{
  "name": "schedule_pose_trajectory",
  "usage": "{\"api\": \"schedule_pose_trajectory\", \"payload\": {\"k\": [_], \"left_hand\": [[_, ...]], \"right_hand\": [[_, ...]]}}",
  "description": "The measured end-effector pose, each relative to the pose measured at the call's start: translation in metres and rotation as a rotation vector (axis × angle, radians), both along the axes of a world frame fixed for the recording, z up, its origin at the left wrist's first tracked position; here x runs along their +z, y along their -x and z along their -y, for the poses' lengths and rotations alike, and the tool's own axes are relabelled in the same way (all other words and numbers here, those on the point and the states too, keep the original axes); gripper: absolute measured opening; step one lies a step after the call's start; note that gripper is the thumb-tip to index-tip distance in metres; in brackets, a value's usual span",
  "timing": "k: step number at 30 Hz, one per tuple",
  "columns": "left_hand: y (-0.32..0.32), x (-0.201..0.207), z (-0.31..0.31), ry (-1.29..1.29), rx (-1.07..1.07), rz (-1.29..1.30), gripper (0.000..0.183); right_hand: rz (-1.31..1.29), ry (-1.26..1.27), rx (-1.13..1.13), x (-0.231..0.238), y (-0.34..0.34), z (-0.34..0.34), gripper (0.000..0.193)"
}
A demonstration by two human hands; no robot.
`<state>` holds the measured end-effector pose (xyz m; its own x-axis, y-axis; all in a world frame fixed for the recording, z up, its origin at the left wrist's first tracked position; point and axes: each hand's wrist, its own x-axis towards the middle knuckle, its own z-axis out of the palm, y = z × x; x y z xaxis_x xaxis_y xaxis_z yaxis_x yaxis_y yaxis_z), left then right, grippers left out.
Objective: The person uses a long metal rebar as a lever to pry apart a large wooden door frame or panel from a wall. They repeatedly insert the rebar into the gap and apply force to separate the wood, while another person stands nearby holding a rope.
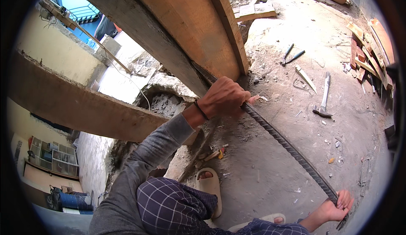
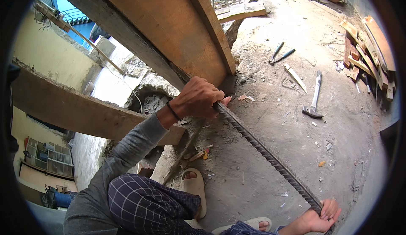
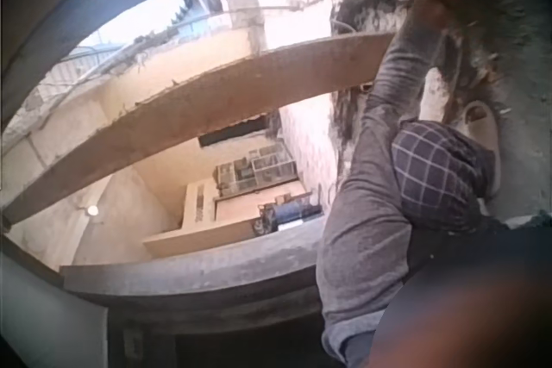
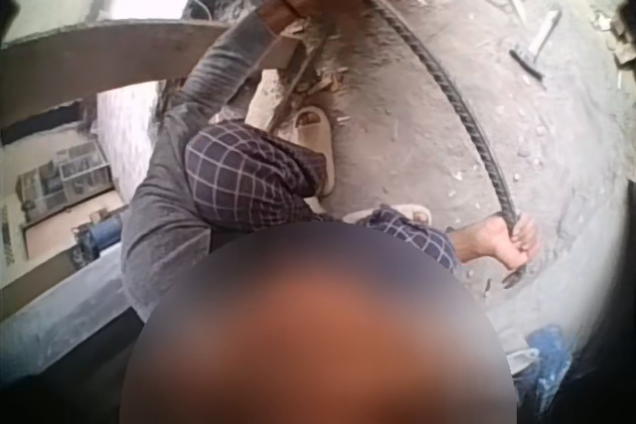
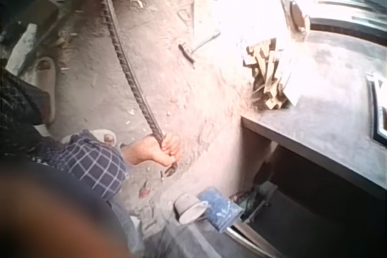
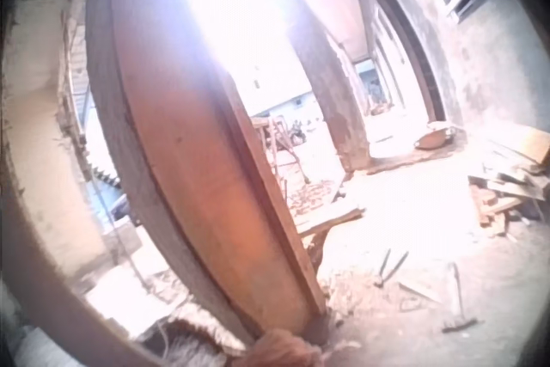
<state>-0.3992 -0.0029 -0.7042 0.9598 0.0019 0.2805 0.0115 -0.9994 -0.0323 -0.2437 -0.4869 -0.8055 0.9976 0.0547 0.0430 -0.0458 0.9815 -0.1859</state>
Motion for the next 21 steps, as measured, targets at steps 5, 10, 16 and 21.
{"api": "schedule_pose_trajectory", "payload": {"k": [5, 10, 16, 21], "left_hand": [[0.006, -0.002, -0.016, 0.039, -0.144, 0.076, 0.039], [-0.017, -0.002, -0.023, 0.011, -0.121, 0.114, 0.027], [-0.06, -0.009, -0.035, -0.089, 0.06, 0.139, 0.034], [-0.08, -0.02, -0.054, -0.119, 0.103, 0.16, 0.029]], "right_hand": [[0.091, -0.054, -0.094, 0.034, 0.02, -0.002, 0.034], [0.209, 0.048, 0.025, 0.016, -0.092, -0.008, 0.043], [0.041, 0.003, 0.077, -0.023, -0.317, -0.105, 0.042], [-0.04, 0.08, 0.189, -0.056, -0.421, -0.206, 0.041]]}}
